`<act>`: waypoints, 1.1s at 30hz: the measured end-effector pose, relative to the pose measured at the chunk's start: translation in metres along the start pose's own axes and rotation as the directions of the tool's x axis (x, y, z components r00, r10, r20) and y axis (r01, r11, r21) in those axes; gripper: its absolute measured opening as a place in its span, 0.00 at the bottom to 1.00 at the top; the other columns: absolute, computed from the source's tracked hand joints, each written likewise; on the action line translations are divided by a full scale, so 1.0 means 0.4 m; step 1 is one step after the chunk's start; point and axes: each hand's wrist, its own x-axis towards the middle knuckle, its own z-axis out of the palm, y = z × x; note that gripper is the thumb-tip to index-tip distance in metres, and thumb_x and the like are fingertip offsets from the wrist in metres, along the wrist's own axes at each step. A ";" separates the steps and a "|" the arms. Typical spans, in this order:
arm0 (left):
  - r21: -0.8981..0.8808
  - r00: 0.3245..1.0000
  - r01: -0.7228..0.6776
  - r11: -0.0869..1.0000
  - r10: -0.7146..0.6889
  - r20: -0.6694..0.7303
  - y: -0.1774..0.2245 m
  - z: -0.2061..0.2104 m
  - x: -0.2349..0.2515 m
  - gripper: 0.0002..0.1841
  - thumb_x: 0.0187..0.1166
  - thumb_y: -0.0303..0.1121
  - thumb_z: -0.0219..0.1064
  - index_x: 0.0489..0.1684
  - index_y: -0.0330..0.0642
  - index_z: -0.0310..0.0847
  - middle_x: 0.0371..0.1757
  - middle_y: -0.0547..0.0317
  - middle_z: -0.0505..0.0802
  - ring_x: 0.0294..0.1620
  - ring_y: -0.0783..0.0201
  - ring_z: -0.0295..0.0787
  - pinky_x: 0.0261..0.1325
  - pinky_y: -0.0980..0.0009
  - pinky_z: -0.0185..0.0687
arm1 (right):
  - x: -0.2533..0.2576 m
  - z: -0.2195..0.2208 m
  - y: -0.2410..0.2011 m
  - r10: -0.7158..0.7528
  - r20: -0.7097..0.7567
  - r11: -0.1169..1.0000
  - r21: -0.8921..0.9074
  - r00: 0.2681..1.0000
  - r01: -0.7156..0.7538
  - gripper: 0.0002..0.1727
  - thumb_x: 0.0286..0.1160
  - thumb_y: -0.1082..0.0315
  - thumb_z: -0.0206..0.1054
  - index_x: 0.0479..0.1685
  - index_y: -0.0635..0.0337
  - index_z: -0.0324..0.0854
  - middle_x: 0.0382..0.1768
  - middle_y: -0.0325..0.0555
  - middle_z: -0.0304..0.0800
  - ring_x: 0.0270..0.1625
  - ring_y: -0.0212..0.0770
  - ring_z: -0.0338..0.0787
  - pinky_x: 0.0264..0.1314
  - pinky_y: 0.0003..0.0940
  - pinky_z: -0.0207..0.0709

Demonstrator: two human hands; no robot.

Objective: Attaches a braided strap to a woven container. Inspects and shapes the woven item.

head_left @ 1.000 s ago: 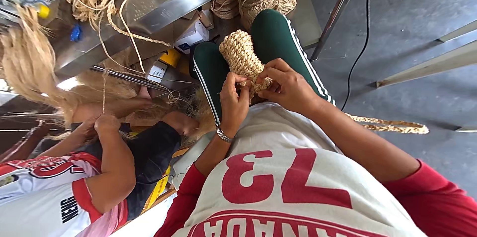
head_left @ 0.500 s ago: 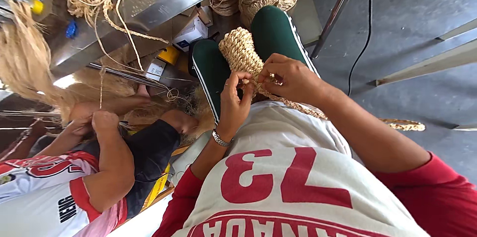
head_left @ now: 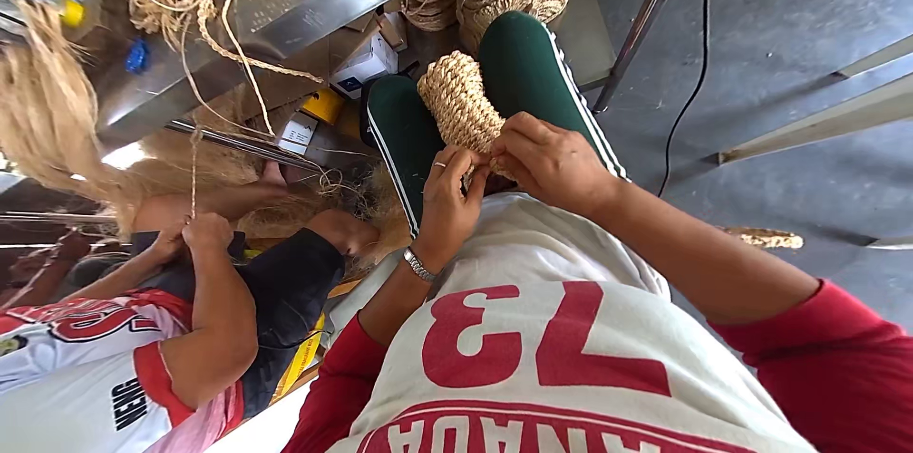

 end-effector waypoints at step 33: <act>0.090 0.989 -0.055 0.994 0.042 0.140 0.023 -0.048 0.037 0.10 0.86 0.27 0.61 0.59 0.39 0.83 0.58 0.50 0.88 0.63 0.56 0.84 0.67 0.61 0.81 | -0.069 -0.004 -0.083 0.283 -0.145 0.941 0.235 0.948 -0.245 0.13 0.83 0.70 0.64 0.55 0.63 0.92 0.49 0.54 0.85 0.48 0.39 0.87 0.53 0.27 0.84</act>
